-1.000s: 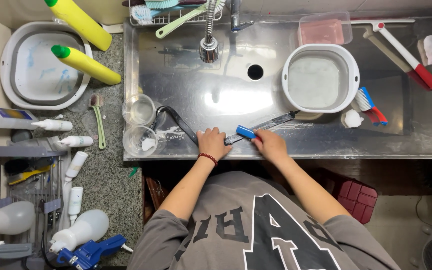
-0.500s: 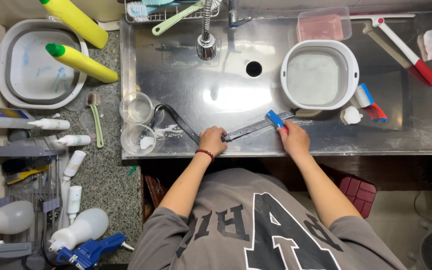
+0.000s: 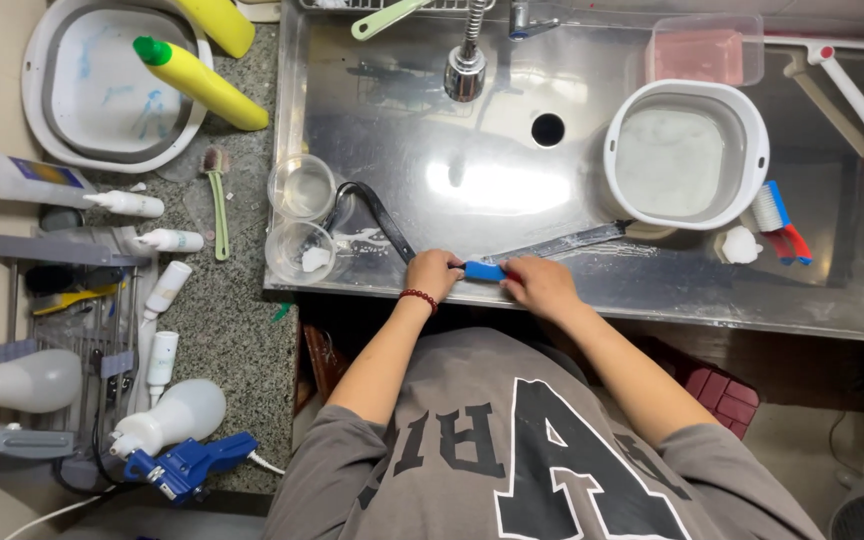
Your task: Cleaning a black bag strap with a small brush and soap under a sink faucet.
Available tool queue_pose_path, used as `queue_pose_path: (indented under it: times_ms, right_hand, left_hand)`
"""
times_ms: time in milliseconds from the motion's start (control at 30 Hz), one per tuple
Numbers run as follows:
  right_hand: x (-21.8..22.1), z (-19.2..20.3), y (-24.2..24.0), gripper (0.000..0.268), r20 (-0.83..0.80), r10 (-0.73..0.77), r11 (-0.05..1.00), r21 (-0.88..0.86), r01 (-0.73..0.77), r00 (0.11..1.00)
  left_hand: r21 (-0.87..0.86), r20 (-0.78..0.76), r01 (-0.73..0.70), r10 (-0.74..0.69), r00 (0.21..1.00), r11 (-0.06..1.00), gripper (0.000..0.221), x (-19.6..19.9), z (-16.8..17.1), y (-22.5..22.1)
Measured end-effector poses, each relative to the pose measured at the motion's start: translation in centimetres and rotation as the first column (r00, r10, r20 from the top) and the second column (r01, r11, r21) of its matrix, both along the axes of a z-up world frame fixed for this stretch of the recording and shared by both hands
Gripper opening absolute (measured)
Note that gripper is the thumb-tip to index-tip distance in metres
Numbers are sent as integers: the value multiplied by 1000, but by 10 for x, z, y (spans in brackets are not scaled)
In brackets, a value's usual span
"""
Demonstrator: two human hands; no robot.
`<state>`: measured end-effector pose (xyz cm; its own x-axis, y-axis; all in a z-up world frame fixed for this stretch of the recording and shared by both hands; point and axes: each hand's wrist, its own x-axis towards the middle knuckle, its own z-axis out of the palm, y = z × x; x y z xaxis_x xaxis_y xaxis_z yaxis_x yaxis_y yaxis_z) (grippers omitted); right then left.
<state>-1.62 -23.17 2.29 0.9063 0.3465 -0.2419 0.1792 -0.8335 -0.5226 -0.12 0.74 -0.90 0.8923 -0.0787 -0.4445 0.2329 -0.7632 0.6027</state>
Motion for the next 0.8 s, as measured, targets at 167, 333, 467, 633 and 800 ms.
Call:
queue_pose_path:
  times_ms: [167,333,467,633,800]
  right_hand:
    - [9,9,4,30,36,65,997,-52,-63,997]
    - [16,2,-2,31,41,78,995,-58,-75,996]
    - [12,-7,-8,29,61,87,996,-42,-85,994]
    - [4,-4,-3,30,120,41,998,37,-46,992]
    - [11,-4,-20,30,85,33,999,32,-36,996]
  left_hand:
    - [-25,8,-3,3,1000,1000,19,0,-13,3]
    - [-68,-33,-3,0,999,998,19,5,-10,3]
    - [-48,-18,39,-40,999,998,20,4,-11,4]
    - [-100,40,60,-57,998,993,20,1,-14,5]
    - [-100,-38,16,-20,999,995,19,6,-2,3]
